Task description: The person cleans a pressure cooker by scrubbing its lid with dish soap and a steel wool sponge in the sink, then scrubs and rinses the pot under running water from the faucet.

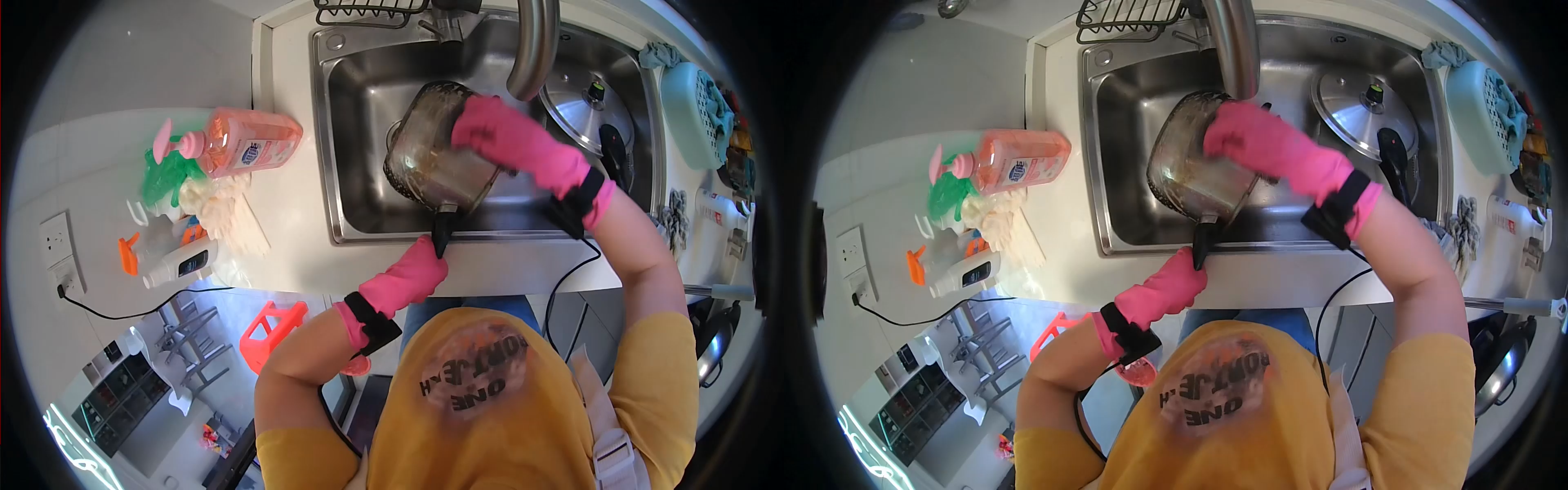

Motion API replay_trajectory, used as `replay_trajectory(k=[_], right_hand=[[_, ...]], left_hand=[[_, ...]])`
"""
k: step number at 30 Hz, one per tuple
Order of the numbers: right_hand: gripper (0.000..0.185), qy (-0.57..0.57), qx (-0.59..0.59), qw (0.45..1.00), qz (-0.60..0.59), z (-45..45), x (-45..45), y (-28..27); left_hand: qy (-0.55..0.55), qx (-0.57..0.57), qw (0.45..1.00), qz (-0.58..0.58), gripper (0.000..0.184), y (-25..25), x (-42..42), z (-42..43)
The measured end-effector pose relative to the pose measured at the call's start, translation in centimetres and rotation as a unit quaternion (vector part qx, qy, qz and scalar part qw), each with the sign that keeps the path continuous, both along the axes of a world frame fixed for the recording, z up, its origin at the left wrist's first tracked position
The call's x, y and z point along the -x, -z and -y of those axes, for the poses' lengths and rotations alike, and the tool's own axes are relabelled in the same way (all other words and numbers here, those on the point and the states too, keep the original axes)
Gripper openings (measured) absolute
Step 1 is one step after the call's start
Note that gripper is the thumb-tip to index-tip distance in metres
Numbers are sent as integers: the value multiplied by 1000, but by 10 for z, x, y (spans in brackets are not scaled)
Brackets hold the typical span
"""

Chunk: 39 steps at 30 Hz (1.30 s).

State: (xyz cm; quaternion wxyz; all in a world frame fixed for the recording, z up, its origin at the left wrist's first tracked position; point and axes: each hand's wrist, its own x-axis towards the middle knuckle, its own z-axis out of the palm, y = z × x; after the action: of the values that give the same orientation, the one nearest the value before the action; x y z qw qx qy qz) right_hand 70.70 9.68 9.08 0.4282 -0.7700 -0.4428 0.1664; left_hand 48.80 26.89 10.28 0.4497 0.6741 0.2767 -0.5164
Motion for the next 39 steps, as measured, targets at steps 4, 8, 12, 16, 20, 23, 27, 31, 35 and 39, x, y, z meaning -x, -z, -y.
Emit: replay_trajectory(k=[4, 8, 12, 16, 20, 23, 27, 31, 35, 39], right_hand=[[6, 140, 30, 988, -49, 11, -21, 8], [9, -106, 12, 992, 65, 17, 10, -10], [7, 85, -26, 990, -111, 28, -24, 10], [6, -139, -72, 982, 108, 17, 13, -11], [5, -236, 146, 921, 275, -5, 69, -29], [16, -123, 22, 976, 176, 1, 36, -8], [28, 60, 33, 993, -94, 6, -16, 11], [34, -26, 61, 995, 71, -15, -5, 13], [35, -161, 26, 971, 173, -23, 41, -2], [33, 20, 31, 999, -19, -23, -24, 37]], left_hand=[[12, -12, 1000, -13, 36, -18, -14, 1], [7, -7, 1000, -2, 38, -14, -9, 0], [10, -9, 1000, -19, 36, -15, -11, 1], [2, -14, 1000, -8, 32, 1, -4, 2], [5, -22, 1000, 16, 30, -4, -7, 4], [3, -21, 1000, 0, 31, -8, -4, 3], [12, -36, 999, 11, 34, -14, -7, 6], [0, -19, 1000, 11, 35, -3, -5, 5], [5, -25, 1000, -9, 35, -17, -6, 5], [-7, -18, 1000, -20, 37, -15, -11, 5]])
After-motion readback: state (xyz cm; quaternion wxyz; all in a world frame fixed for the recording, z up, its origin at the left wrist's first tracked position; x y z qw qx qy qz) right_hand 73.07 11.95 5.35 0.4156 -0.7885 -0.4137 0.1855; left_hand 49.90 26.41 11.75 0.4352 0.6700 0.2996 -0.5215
